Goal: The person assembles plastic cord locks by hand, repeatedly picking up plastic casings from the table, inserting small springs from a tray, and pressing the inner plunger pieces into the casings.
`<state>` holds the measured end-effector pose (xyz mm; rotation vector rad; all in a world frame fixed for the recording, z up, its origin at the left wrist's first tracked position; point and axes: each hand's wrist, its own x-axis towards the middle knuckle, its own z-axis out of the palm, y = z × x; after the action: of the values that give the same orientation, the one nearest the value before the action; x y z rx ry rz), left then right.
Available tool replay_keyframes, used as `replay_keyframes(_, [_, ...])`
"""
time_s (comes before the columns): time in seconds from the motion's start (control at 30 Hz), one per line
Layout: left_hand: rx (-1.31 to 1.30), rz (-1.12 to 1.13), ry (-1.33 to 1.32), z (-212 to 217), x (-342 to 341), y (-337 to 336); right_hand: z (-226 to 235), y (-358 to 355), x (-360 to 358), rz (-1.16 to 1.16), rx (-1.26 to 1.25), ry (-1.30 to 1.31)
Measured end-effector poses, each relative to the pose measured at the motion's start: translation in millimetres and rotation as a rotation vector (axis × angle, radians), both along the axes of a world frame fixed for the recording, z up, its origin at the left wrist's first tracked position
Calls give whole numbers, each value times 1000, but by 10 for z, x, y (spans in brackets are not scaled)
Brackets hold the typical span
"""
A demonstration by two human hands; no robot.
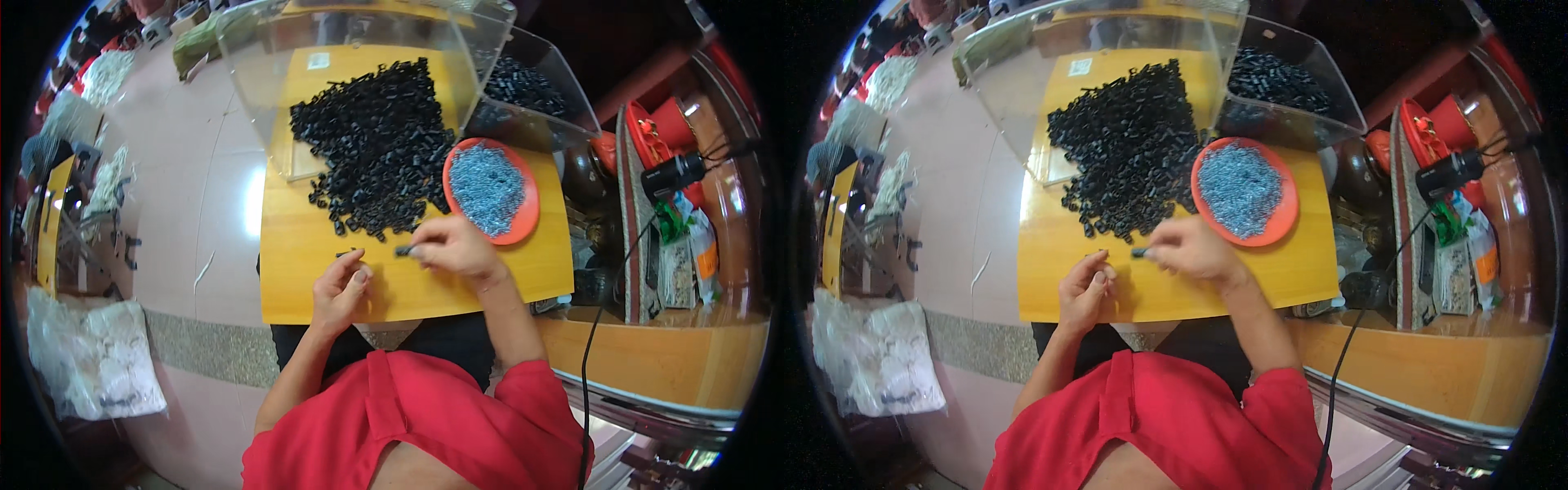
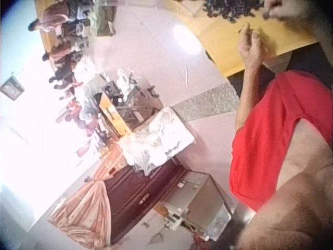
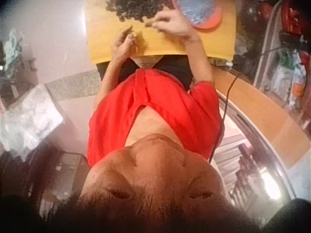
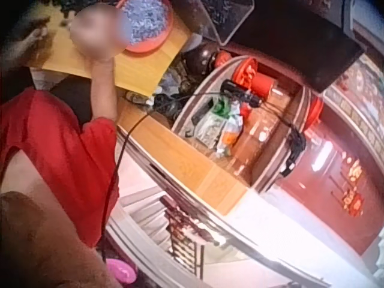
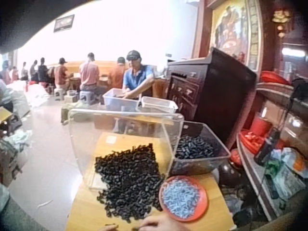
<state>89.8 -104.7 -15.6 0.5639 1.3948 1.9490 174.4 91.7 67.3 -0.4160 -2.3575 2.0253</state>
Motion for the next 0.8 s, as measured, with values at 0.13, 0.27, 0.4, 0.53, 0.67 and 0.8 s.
replay_keyframes(0.13, [34, -35, 60, -43, 9, 8, 397, 809, 74, -448, -226, 378])
replay_keyframes(0.27, [-34, -24, 94, -9, 1, 42, 739, 1469, 61, -708, -293, 440])
replay_keyframes(0.4, [-33, -22, 61, 4, -11, 41, 420, 1488, 336, -721, 210, 222])
replay_keyframes(0.53, [5, -35, 53, 12, -15, 32, -31, 1312, 689, -664, 901, 6])
replay_keyframes(0.67, [-11, -49, 109, -25, -13, 40, -191, 1153, 780, -571, 1074, -144])
replay_keyframes(0.8, [-43, 0, 126, -29, -12, 16, -271, 1007, 641, -458, 1324, -156])
